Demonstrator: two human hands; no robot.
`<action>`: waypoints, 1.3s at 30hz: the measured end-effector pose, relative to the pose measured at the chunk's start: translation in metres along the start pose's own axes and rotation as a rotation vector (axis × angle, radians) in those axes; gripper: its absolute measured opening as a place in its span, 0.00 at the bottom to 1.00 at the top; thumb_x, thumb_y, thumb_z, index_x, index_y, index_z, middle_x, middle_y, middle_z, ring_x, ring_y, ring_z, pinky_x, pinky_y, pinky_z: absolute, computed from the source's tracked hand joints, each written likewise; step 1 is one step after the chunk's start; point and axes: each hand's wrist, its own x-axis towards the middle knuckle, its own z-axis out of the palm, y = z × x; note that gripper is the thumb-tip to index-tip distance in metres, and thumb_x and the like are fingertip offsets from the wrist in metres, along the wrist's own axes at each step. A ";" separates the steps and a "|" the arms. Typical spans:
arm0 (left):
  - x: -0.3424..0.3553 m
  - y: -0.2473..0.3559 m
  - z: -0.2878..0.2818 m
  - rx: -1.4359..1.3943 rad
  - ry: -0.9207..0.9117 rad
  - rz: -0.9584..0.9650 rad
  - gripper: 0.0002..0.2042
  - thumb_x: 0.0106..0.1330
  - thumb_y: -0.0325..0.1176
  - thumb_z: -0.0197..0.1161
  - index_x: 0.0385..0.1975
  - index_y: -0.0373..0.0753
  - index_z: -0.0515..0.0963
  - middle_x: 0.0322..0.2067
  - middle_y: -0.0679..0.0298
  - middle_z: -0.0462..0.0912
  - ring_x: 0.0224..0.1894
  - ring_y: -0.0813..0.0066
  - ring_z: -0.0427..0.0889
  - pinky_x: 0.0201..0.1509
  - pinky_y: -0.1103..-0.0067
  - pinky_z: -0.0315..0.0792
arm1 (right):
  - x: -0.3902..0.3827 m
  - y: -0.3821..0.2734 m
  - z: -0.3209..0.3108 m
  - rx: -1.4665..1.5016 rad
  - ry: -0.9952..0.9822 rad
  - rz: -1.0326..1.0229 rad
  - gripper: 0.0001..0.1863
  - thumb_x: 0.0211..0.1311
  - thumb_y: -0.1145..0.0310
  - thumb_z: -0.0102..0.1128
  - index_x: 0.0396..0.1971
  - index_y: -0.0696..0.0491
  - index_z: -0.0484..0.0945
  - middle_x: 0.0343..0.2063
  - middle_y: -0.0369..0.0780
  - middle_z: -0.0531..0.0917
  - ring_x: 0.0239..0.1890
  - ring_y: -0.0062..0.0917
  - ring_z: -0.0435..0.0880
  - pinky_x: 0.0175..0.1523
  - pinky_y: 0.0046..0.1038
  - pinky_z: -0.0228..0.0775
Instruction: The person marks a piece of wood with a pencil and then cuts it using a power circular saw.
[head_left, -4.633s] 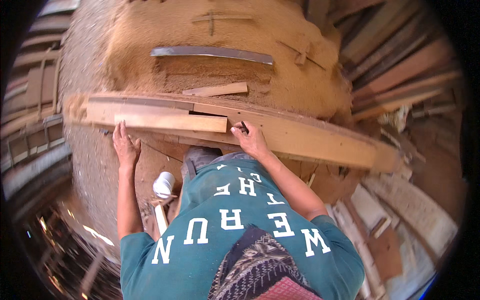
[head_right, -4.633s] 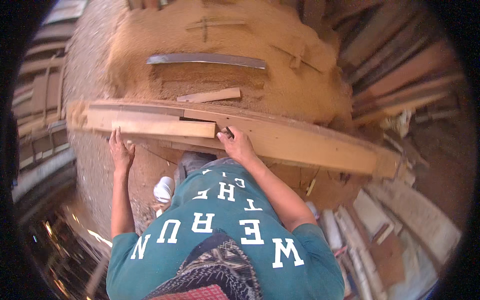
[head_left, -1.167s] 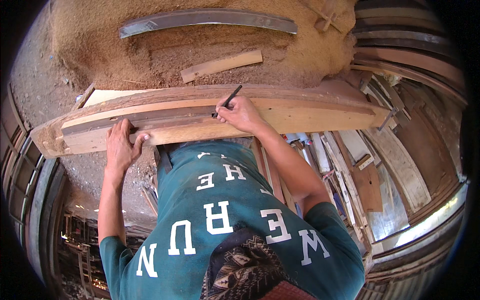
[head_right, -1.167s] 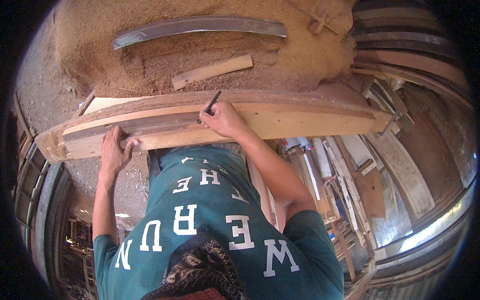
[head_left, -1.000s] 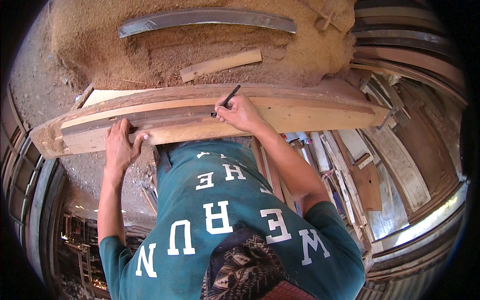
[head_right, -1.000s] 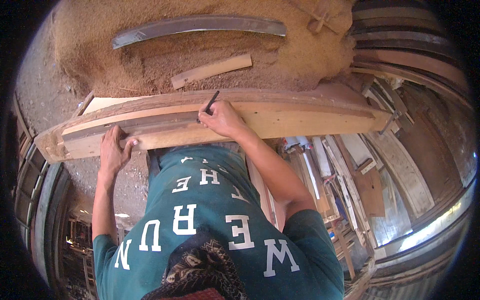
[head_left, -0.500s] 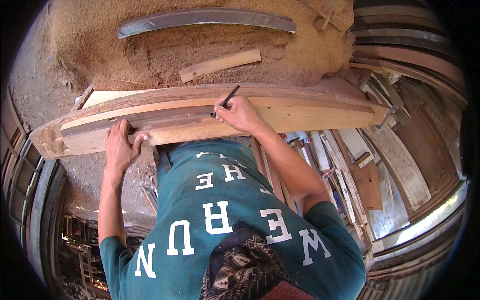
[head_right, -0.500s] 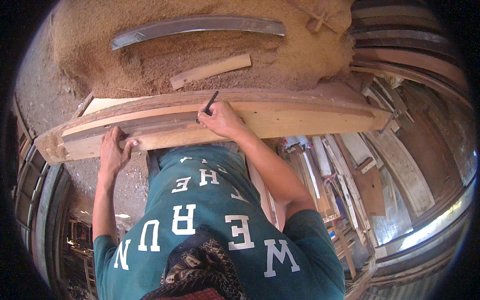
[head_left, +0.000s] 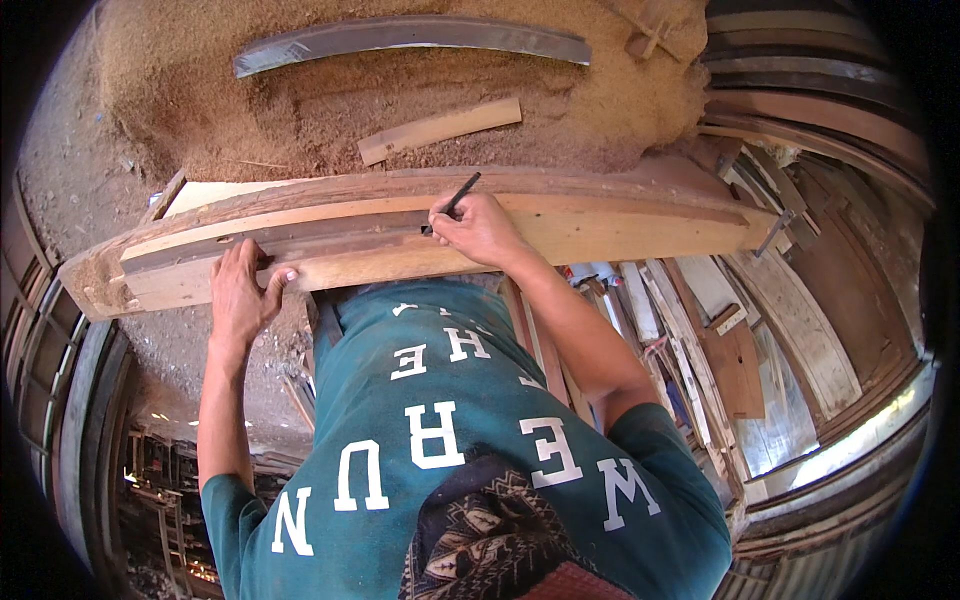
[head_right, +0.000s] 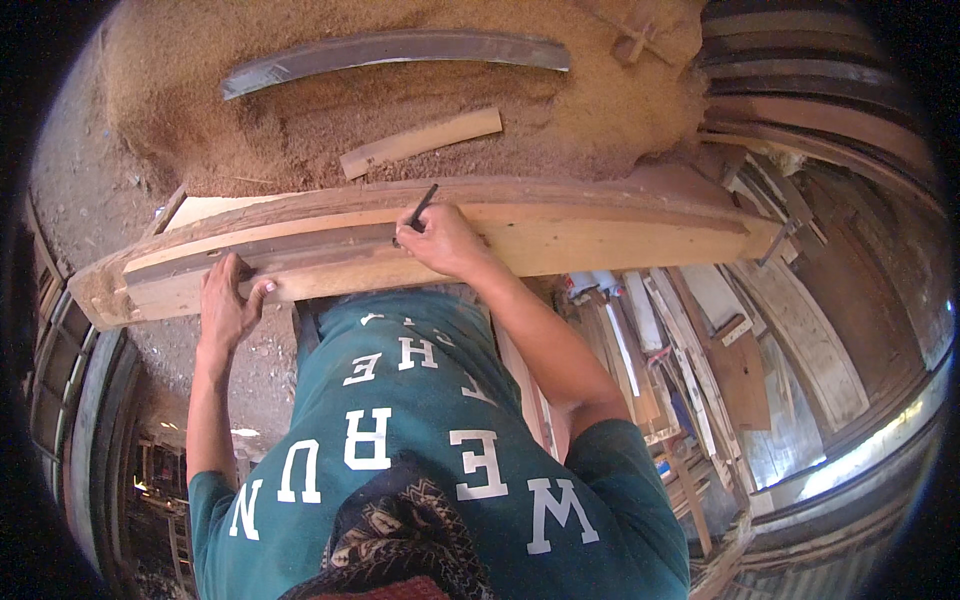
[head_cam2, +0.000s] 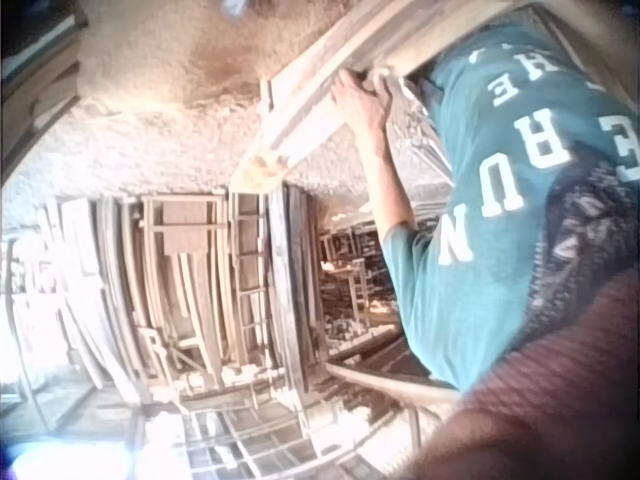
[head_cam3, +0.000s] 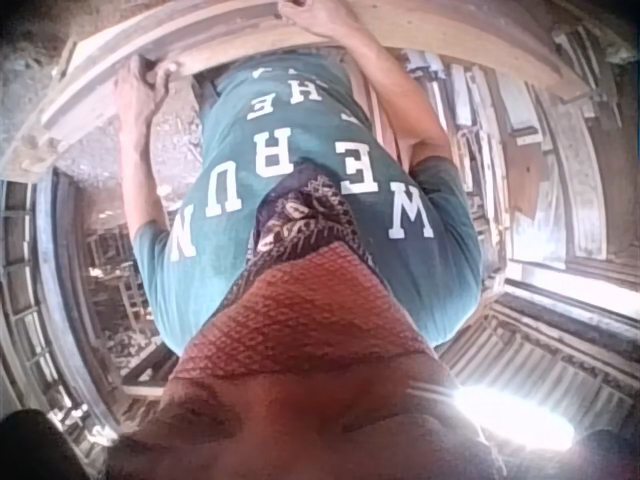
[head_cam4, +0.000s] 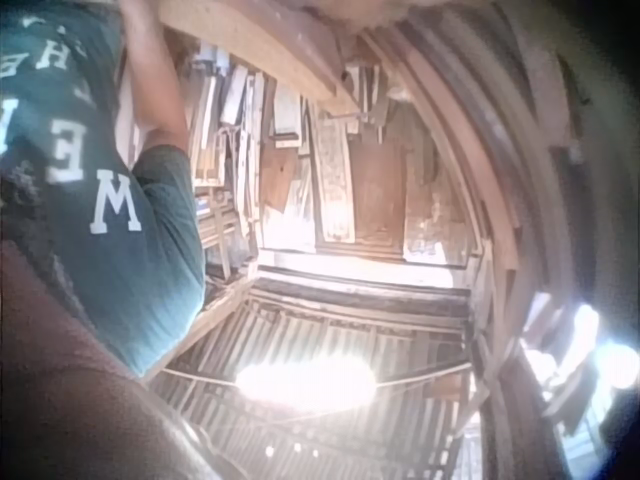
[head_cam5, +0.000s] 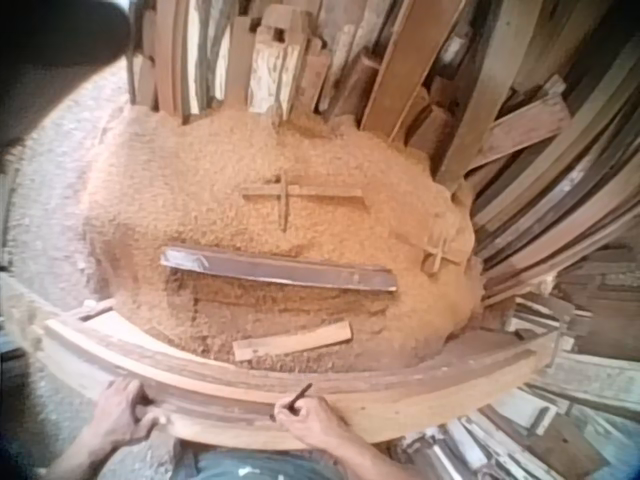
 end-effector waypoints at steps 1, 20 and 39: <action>-0.001 -0.001 0.000 0.007 0.002 0.006 0.27 0.65 0.57 0.73 0.42 0.36 0.75 0.36 0.54 0.83 0.46 0.50 0.80 0.59 0.59 0.68 | 0.000 0.001 0.002 0.067 0.014 -0.015 0.11 0.69 0.65 0.65 0.34 0.58 0.86 0.22 0.34 0.84 0.25 0.18 0.80 0.32 0.28 0.72; 0.000 0.001 0.000 0.004 0.011 -0.007 0.27 0.64 0.56 0.74 0.41 0.35 0.75 0.36 0.55 0.84 0.46 0.52 0.81 0.59 0.60 0.68 | 0.001 0.000 0.004 -0.052 0.052 0.004 0.11 0.69 0.65 0.63 0.35 0.59 0.85 0.22 0.36 0.84 0.25 0.17 0.80 0.32 0.27 0.72; -0.003 0.000 0.002 -0.009 0.026 -0.004 0.27 0.64 0.56 0.74 0.41 0.35 0.76 0.37 0.55 0.83 0.47 0.52 0.81 0.59 0.60 0.68 | -0.003 0.006 0.009 0.024 0.090 -0.039 0.11 0.69 0.66 0.64 0.34 0.58 0.86 0.21 0.35 0.85 0.24 0.18 0.81 0.31 0.28 0.73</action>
